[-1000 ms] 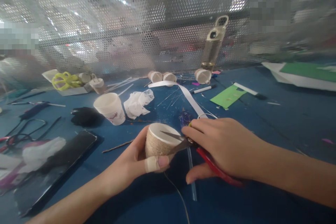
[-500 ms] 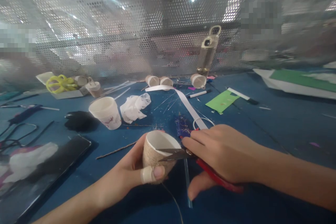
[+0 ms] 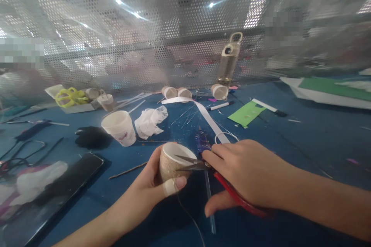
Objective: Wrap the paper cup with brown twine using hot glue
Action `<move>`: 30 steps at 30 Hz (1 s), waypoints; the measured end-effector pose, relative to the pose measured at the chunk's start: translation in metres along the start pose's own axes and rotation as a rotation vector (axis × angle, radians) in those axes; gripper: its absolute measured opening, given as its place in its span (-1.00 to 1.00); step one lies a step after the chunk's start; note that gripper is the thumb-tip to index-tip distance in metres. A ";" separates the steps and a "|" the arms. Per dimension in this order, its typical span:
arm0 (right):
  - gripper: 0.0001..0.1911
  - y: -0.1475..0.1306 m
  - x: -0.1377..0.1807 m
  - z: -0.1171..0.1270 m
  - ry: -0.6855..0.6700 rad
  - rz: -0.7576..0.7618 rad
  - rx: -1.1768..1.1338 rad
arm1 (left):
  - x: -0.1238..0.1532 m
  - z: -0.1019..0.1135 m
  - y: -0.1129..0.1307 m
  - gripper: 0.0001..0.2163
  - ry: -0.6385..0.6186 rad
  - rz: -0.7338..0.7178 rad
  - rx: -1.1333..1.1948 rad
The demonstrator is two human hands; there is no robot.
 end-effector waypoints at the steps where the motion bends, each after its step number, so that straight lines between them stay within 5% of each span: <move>1: -0.06 0.000 0.000 0.000 0.006 0.009 0.004 | 0.000 0.000 -0.001 -0.31 -0.015 0.002 0.006; 30: -0.15 -0.001 0.003 0.000 0.002 0.026 0.022 | -0.002 0.002 -0.009 -0.24 -0.039 -0.012 -0.065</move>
Point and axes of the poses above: each hand's wrist, its own x-axis away from the middle knuckle, its own z-axis out of the back of the hand, y = z × x, the point moved 5 cm from there along -x, towards the middle knuckle, and after that the axes turned 3 degrees about -z, right-handed, at the moved point
